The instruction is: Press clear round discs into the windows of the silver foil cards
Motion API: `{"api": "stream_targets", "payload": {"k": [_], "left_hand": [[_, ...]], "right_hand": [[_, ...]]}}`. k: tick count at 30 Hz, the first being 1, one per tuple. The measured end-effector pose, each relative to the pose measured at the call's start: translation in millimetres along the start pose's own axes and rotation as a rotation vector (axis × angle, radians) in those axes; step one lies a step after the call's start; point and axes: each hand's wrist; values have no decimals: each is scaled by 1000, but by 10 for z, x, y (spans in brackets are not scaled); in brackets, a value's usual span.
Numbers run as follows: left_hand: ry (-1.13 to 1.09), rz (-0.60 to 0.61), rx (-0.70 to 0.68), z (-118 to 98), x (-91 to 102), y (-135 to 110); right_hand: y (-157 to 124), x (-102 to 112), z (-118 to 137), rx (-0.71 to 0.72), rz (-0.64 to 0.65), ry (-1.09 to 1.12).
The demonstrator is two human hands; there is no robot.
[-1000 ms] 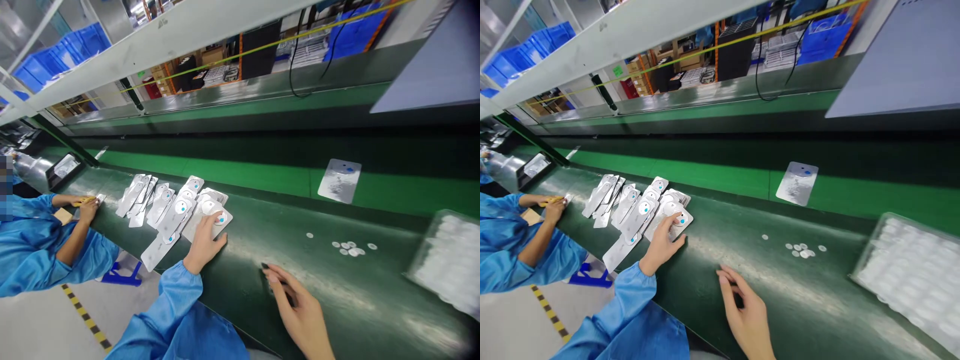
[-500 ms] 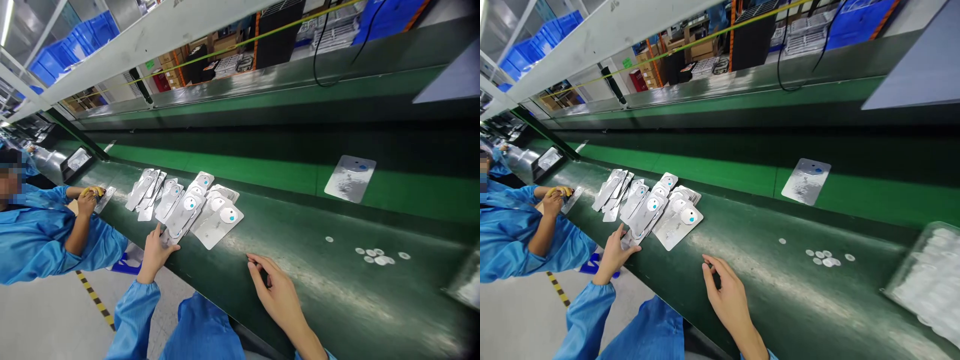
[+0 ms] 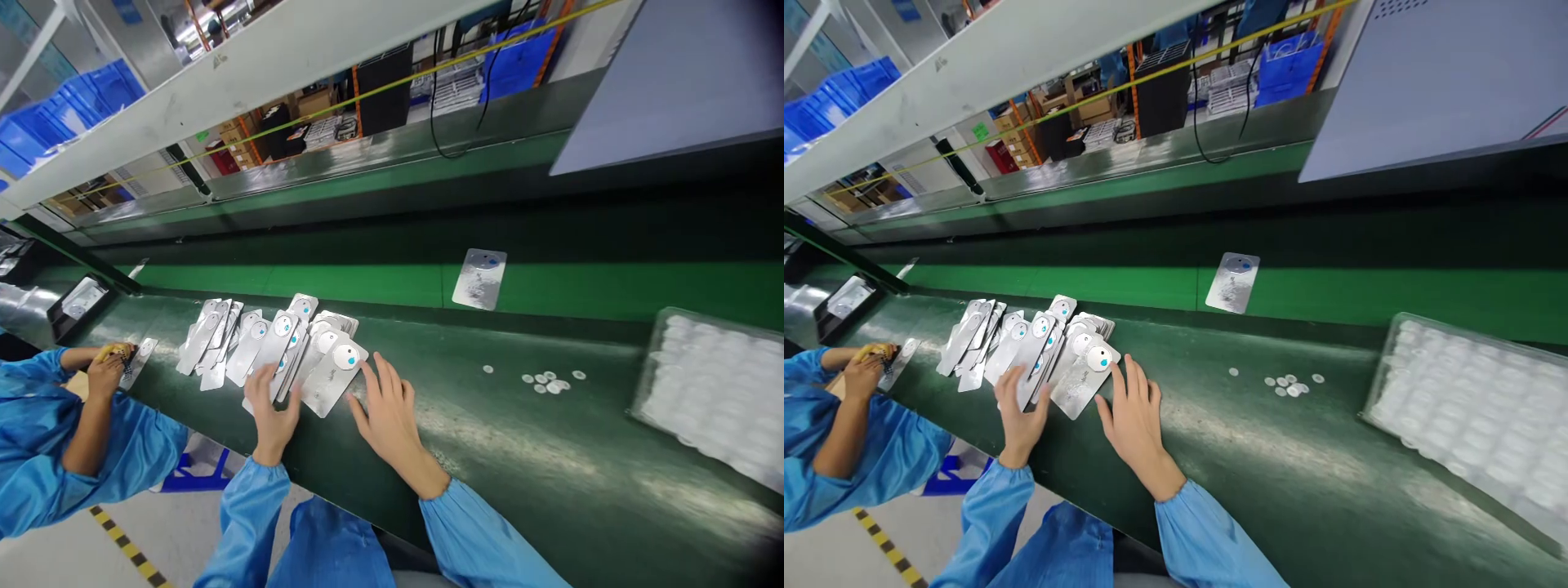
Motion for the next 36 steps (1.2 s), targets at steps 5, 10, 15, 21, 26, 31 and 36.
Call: {"api": "stream_targets", "payload": {"k": [5, 10, 15, 21, 26, 31, 36], "left_hand": [[46, 333, -4, -350, -216, -59], [-288, 362, 196, -571, -244, -28], [-677, 571, 368, -942, -192, -150], [-1032, 722, 726, -1230, -420, -176], [-1194, 845, 937, -1356, -606, -136], [-1182, 859, 980, -1371, -634, -165], [-1147, 943, 927, -1353, -611, -193]], "right_hand": [[91, -58, -106, -29, 4, 137], [72, -5, -114, -179, -11, 669], [-62, 174, -127, -491, -39, 1123], [-374, 457, -249, -460, 100, 1001], [-516, 539, -323, -500, 87, 906], [-592, 689, -366, -527, 114, 803], [-599, 942, -395, -587, -77, 545]]}}
Point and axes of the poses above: each hand's wrist, its own y-axis towards the middle knuckle, its own x-axis out of the back of the hand, z = x × y, and after that the axes turned 4 degrees about -z, right-handed
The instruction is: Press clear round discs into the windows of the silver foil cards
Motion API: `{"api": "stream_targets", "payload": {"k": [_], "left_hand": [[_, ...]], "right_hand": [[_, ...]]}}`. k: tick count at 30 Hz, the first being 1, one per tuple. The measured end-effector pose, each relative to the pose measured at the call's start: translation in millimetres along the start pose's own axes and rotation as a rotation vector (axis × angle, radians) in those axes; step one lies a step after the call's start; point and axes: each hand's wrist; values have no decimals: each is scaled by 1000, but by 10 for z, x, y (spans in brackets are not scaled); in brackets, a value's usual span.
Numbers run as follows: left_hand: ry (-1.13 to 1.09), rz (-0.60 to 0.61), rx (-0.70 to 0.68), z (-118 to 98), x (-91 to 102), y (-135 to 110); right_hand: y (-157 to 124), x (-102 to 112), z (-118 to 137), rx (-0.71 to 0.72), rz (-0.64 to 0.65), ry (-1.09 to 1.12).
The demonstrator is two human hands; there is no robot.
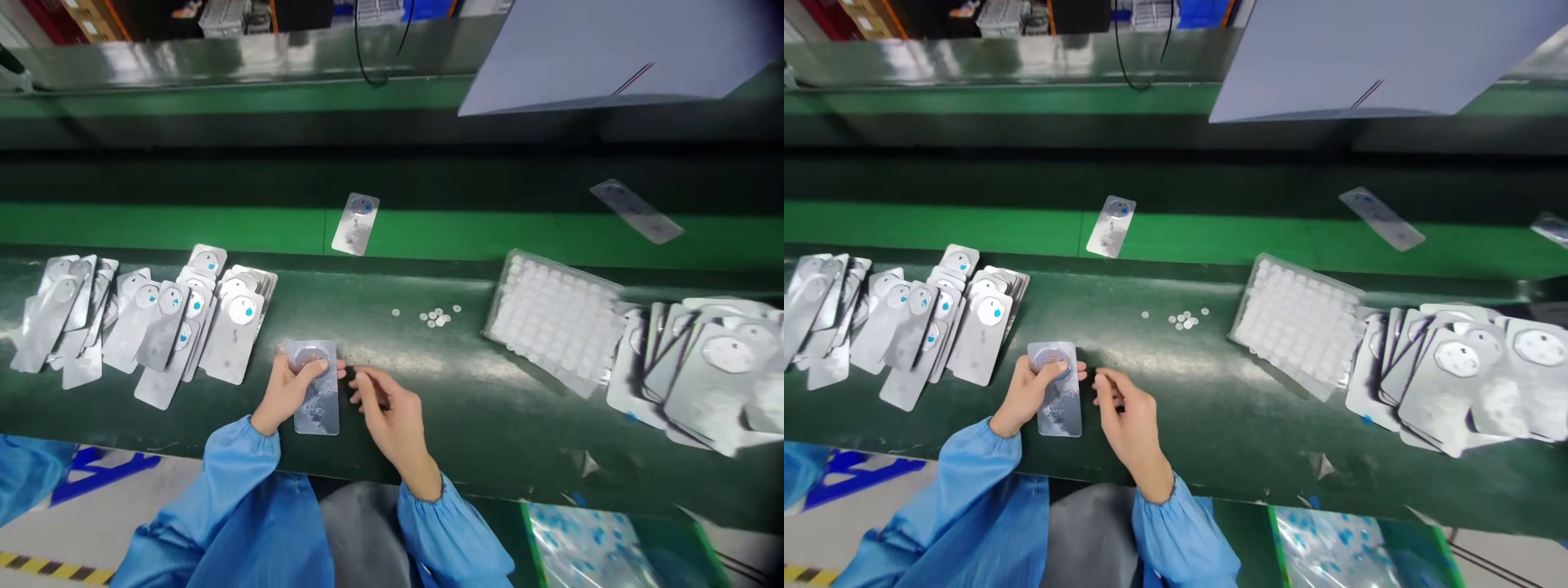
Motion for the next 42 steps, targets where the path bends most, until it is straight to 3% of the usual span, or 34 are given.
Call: {"api": "stream_targets", "payload": {"k": [2, 5, 9, 13, 19, 24, 33, 42], "left_hand": [[77, 23, -47, 13, -3, 0], [249, 4, -199, 28, -9, 18], [320, 53, -256, 18, -2, 46], [282, 87, -213, 28, 25, 53], [132, 13, -91, 169, 91, 55], [183, -35, -89, 212, 111, 46], [252, 59, -118, 110, 100, 1], [280, -161, -17, 244, 143, 31]], "right_hand": [[24, 43, 62, 135, -72, -88], [73, 10, 114, 340, -60, -178], [117, -99, 54, 454, -98, -257], [124, -120, -20, 467, -105, -313], [141, -91, -23, 467, -107, -350], [147, -102, -16, 528, -116, -404], [173, -107, 30, 580, -104, -413], [196, -78, 29, 727, -87, -498]]}}
Point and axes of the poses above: each hand's wrist, its own y-axis towards the middle knuckle, its own x-axis out of the back of the hand, z = x × y, and after that the axes turned 4 degrees about -z, right-handed
